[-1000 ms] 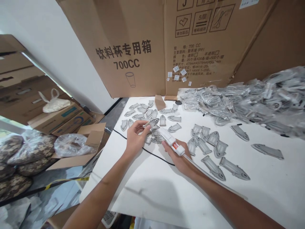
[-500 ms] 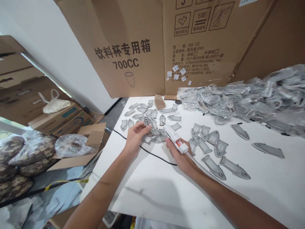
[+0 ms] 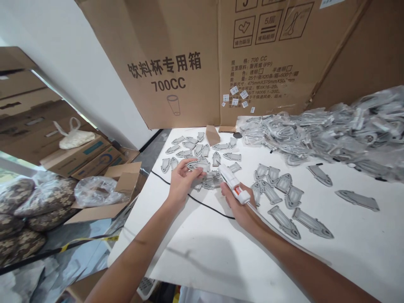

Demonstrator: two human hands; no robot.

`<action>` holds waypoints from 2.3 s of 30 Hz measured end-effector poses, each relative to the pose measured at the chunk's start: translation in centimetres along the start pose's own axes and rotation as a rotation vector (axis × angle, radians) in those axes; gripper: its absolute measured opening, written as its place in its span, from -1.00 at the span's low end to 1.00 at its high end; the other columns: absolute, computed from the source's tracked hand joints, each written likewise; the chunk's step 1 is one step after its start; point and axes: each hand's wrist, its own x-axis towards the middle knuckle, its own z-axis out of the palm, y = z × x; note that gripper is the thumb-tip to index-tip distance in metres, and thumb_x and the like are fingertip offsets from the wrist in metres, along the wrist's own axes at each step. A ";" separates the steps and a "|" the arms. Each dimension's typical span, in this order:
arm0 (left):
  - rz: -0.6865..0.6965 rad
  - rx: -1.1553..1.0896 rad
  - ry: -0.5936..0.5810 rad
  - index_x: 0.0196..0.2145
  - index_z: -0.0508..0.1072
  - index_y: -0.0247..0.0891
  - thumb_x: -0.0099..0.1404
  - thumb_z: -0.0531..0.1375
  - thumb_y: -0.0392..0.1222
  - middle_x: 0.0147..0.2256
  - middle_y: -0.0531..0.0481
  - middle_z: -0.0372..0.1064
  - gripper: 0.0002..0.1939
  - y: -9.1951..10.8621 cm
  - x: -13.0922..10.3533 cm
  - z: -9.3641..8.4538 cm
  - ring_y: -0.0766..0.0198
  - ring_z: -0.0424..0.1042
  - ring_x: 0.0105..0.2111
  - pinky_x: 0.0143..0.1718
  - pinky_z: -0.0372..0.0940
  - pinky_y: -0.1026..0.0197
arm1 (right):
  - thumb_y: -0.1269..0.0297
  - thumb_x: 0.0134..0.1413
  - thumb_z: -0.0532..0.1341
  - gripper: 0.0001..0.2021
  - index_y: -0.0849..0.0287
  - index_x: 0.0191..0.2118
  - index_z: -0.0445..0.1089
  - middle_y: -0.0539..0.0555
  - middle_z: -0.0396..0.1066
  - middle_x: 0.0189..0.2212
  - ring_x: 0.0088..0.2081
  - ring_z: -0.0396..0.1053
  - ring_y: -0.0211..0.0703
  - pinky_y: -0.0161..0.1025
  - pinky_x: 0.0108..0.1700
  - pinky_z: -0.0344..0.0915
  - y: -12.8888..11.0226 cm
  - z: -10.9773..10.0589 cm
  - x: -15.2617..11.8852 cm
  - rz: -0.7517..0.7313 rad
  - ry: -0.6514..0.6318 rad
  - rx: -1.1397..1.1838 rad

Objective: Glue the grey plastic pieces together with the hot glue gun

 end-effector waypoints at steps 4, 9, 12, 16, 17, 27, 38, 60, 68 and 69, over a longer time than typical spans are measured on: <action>-0.010 0.037 0.004 -0.11 0.53 -0.25 0.06 0.53 -0.05 -0.33 -0.05 0.57 -0.51 0.0 0.0 -0.1 0.10 0.64 -0.32 -0.23 0.52 0.10 | -0.20 0.24 0.28 -0.54 0.12 -0.39 0.34 -0.13 0.14 -0.62 -0.56 0.07 -0.27 -0.29 -0.50 0.03 0.2 0.0 -0.1 -0.040 -0.005 -0.027; 0.007 0.060 0.025 -0.20 0.51 -0.24 0.02 0.54 -0.02 -0.33 -0.04 0.58 -0.54 -0.3 0.1 -0.1 0.15 0.60 -0.35 -0.33 0.47 0.18 | -0.15 0.29 0.26 -0.57 0.13 -0.39 0.33 -0.11 0.17 -0.57 -0.49 0.11 -0.23 -0.27 -0.42 0.07 -0.5 -0.1 -0.1 -0.076 -0.044 -0.051; 0.024 0.047 0.030 -0.18 0.50 -0.22 0.05 0.52 -0.05 -0.34 0.00 0.55 -0.56 -0.2 -0.1 0.1 0.22 0.55 -0.39 -0.30 0.46 0.19 | -0.10 0.30 0.26 -0.59 0.13 -0.38 0.32 -0.09 0.22 -0.52 -0.43 0.15 -0.21 -0.26 -0.35 0.11 -0.6 -0.1 -0.1 -0.133 -0.049 -0.048; 0.060 0.079 0.027 -0.10 0.58 -0.21 0.10 0.48 -0.08 -0.25 0.00 0.54 -0.59 0.1 -0.3 0.3 0.29 0.52 -0.40 -0.23 0.47 0.17 | -0.06 0.33 0.25 -0.63 0.12 -0.36 0.28 -0.09 0.24 -0.46 -0.39 0.18 -0.20 -0.26 -0.31 0.11 -0.3 0.0 0.0 -0.183 -0.077 -0.043; 0.063 0.091 0.028 -0.11 0.60 -0.21 0.11 0.48 -0.08 -0.22 -0.02 0.54 -0.61 0.1 -0.3 0.3 0.29 0.52 -0.40 -0.22 0.47 0.17 | -0.05 0.34 0.24 -0.62 0.11 -0.38 0.26 -0.09 0.22 -0.47 -0.40 0.18 -0.20 -0.26 -0.31 0.11 -0.3 0.0 0.0 -0.195 -0.083 -0.049; 0.046 0.075 0.068 -0.21 0.56 -0.24 0.06 0.52 -0.03 -0.32 -0.03 0.56 -0.60 -0.4 -0.2 0.2 0.20 0.57 -0.37 -0.23 0.48 0.14 | 0.02 0.33 0.23 -0.64 0.10 -0.42 0.22 -0.06 0.25 -0.43 -0.40 0.16 -0.18 -0.24 -0.35 0.04 -1.1 0.1 0.0 -0.300 -0.168 -0.089; 0.050 0.076 0.045 -0.25 0.55 -0.24 0.05 0.52 -0.02 -0.32 -0.04 0.55 -0.61 0.0 -0.9 0.8 0.19 0.56 -0.36 -0.26 0.48 0.13 | -0.02 0.37 0.22 -0.61 0.10 -0.40 0.21 -0.09 0.21 -0.45 -0.40 0.15 -0.20 -0.24 -0.33 0.05 -0.9 0.0 0.0 -0.279 -0.182 -0.079; 0.088 0.124 0.108 -0.20 0.54 -0.22 0.12 0.46 -0.09 -0.25 -0.05 0.55 -0.68 -0.6 -1.1 1.0 0.20 0.55 -0.28 -0.27 0.43 0.18 | -0.02 0.37 0.21 -0.60 0.11 -0.43 0.22 -0.08 0.23 -0.48 -0.44 0.11 -0.23 -0.25 -0.37 0.01 -0.2 0.1 0.0 -0.259 -0.171 -0.144; 0.104 0.132 0.117 -0.20 0.55 -0.24 0.13 0.45 -0.12 -0.22 -0.06 0.57 -0.70 -1.1 -0.9 0.9 0.21 0.54 -0.25 -0.16 0.42 0.16 | 0.10 0.35 0.19 -0.58 0.10 -0.51 0.10 -0.12 0.11 -0.58 -0.51 -0.03 -0.28 -0.26 -0.43 -0.04 0.5 0.2 0.4 -0.273 -0.132 -0.229; 0.102 0.133 0.119 -0.20 0.54 -0.24 0.13 0.44 -0.13 -0.23 -0.06 0.56 -0.70 -1.1 -0.9 0.9 0.21 0.54 -0.25 -0.16 0.42 0.17 | 0.12 0.35 0.19 -0.59 0.10 -0.51 0.10 -0.12 0.10 -0.59 -0.51 -0.03 -0.28 -0.26 -0.44 -0.05 0.6 0.2 0.4 -0.282 -0.133 -0.234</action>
